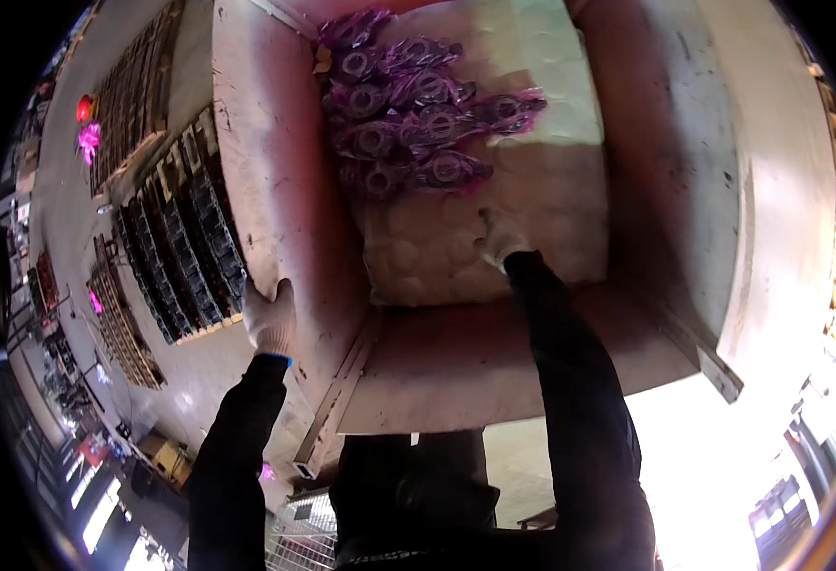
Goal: The person unpacks metal engine parts from pink plastic bags inside a cardboard box and places them onto a wooden pallet. The person repeatedly reaches into the box, removes a wrapped part, unwraps it, and stacks it with other parts on the pallet.
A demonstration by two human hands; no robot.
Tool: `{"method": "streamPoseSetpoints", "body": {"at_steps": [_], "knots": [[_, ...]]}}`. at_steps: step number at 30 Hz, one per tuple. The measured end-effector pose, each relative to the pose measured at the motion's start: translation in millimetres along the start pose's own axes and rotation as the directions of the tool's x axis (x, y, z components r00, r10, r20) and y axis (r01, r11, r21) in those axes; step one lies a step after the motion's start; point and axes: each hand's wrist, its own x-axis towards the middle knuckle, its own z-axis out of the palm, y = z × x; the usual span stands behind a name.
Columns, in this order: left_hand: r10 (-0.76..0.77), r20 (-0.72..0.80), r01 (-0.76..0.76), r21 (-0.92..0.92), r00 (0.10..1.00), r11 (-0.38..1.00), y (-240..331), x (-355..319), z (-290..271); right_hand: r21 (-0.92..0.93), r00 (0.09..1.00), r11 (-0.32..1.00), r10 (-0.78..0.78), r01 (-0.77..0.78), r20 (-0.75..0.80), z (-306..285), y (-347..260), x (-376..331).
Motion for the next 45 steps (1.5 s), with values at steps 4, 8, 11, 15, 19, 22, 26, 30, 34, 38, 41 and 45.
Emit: {"method": "streamPoseSetpoints", "body": {"at_steps": [4, 8, 11, 15, 19, 22, 26, 30, 34, 38, 41, 45], "knots": [[-0.081, -0.016, 0.08, -0.063, 0.997, 0.995, 18.2, -10.1, 6.6, -0.336, 0.972, 0.941, -0.047, -0.034, -0.229, -11.6, 35.6, 74.0], [-0.155, 0.046, 0.159, -0.131, 0.987, 0.979, 48.4, -7.8, 1.4, -0.292, 0.986, 0.955, -0.002, -0.048, -0.169, 0.4, 79.2, 178.4], [-0.218, 0.102, 0.232, -0.168, 0.971, 0.958, 44.4, -5.2, 1.1, -0.303, 0.995, 0.951, 0.039, -0.063, -0.087, 25.1, 112.2, 249.0], [-0.214, 0.034, 0.217, -0.14, 0.976, 0.966, 36.6, -8.2, 2.7, -0.473, 0.992, 0.881, 0.037, 0.026, 0.124, 26.8, 96.2, 279.9], [-0.195, 0.051, 0.202, -0.232, 0.979, 0.952, 44.3, -2.0, 1.0, -0.453, 0.988, 0.884, -0.053, 0.116, 0.148, 39.0, 143.0, 291.7], [-0.196, 0.042, 0.201, -0.157, 0.98, 0.967, 38.8, -3.2, -0.6, -0.226, 0.962, 0.959, -0.113, 0.171, 0.247, 68.5, 123.5, 239.1], [-0.158, 0.119, 0.18, -0.206, 0.98, 0.962, 37.4, 1.0, -11.5, 0.216, 0.886, 0.965, 0.033, -0.148, 0.462, 72.2, 58.7, 138.4], [0.008, 0.099, 0.001, -0.093, 0.995, 0.996, 21.8, 3.1, 9.6, 0.696, 0.754, 0.293, 0.215, -0.656, 0.62, 99.0, 39.7, 54.0], [-0.094, 0.174, 0.094, 0.007, 0.98, 0.996, 26.6, 3.1, 0.5, 0.683, 0.745, 0.298, 0.235, -0.667, 0.625, 49.3, -40.5, -74.1], [-0.079, 0.278, 0.064, 0.063, 0.957, 0.996, 25.0, 7.5, -5.6, 0.611, 0.599, 0.131, -0.121, -0.781, 0.792, -15.7, -77.9, -194.2], [-0.022, 0.432, -0.026, 0.106, 0.902, 0.994, 20.2, -10.5, -49.2, 0.634, 0.612, 0.073, -0.197, -0.77, 0.765, -54.7, -141.4, -275.5], [0.507, 0.59, 0.342, -0.795, 0.629, 0.501, -6.1, -53.4, -95.4, 0.571, 0.464, 0.425, -0.882, 0.702, 0.086, -81.1, -177.5, -334.8]]}}
